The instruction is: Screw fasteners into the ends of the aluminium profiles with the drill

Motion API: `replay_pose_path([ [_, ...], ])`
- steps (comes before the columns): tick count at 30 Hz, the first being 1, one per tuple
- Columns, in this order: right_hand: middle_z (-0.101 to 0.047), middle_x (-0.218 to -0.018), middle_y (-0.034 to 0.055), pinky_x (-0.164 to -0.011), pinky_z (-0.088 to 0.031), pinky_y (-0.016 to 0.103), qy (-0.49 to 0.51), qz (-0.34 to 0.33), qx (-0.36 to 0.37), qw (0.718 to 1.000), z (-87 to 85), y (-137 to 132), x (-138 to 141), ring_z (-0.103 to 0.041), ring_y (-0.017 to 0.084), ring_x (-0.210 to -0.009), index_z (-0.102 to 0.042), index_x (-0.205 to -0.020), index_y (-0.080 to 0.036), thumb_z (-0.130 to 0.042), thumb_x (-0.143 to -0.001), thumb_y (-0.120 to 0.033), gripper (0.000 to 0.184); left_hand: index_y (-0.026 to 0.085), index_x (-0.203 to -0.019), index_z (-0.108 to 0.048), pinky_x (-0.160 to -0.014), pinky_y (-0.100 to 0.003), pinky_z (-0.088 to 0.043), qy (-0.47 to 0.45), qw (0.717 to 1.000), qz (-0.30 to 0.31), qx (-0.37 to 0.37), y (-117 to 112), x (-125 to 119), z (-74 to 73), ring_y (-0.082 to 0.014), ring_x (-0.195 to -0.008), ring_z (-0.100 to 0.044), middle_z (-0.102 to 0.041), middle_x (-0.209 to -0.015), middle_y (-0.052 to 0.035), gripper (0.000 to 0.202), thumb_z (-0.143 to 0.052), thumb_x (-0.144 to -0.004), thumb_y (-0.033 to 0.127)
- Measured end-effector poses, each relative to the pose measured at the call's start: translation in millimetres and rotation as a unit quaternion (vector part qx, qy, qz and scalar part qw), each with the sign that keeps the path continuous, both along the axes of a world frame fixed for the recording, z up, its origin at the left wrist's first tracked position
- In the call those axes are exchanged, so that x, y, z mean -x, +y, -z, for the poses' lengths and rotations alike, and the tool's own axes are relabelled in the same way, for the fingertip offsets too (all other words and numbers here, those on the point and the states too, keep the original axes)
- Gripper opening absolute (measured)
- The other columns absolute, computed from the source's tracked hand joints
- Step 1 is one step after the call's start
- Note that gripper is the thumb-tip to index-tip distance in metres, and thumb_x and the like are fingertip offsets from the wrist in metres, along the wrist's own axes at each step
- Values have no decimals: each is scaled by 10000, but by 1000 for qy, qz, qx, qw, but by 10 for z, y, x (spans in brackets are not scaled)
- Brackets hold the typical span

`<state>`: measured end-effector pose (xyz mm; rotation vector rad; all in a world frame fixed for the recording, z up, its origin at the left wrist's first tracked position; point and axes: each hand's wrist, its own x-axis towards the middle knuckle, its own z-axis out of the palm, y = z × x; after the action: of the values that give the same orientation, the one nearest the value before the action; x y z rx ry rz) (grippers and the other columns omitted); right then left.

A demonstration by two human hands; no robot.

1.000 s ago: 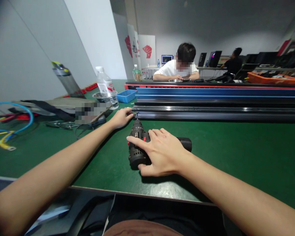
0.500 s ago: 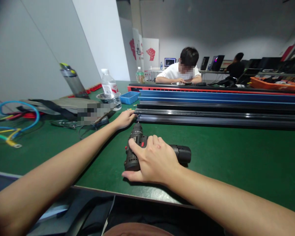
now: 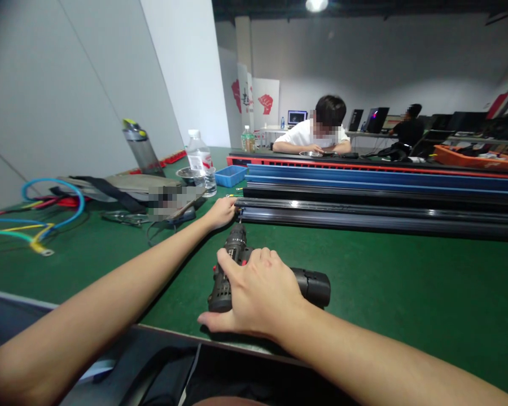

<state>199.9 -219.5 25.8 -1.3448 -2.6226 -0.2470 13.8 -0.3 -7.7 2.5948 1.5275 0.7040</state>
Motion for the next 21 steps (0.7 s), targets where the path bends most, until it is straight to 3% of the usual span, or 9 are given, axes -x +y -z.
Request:
replay_pose_path([
  [4, -615, -884, 139, -729, -442, 407, 3, -4, 2, 1000, 6, -1, 3, -581, 315, -830, -431, -1415, -256, -402, -730, -861, 915, 150, -872, -690, -764, -267, -485, 4, 1000, -6, -2, 1, 6, -1, -215, -878, -673, -743, -952, -115, 355, -336, -854, 171],
  [11, -621, -879, 133, -716, -447, 393, 9, -8, -2, 1000, 23, -7, 0, -587, 308, -826, -444, -1400, -256, -418, -716, -870, 919, 151, -746, -641, -685, -263, -464, 1, 1000, -5, 1, 13, 13, 2, -193, -712, -635, -707, -776, -101, 401, -304, -914, 290],
  [21, -626, -863, 127, -707, -441, 389, 4, -8, -2, 1000, -5, -2, -21, -590, 301, -803, -452, -1389, -262, -389, -735, -862, 890, 150, -825, -671, -748, -266, -491, -1, 1000, 16, 2, -3, 25, -20, -199, -794, -650, -731, -871, -97, 367, -314, -867, 226],
])
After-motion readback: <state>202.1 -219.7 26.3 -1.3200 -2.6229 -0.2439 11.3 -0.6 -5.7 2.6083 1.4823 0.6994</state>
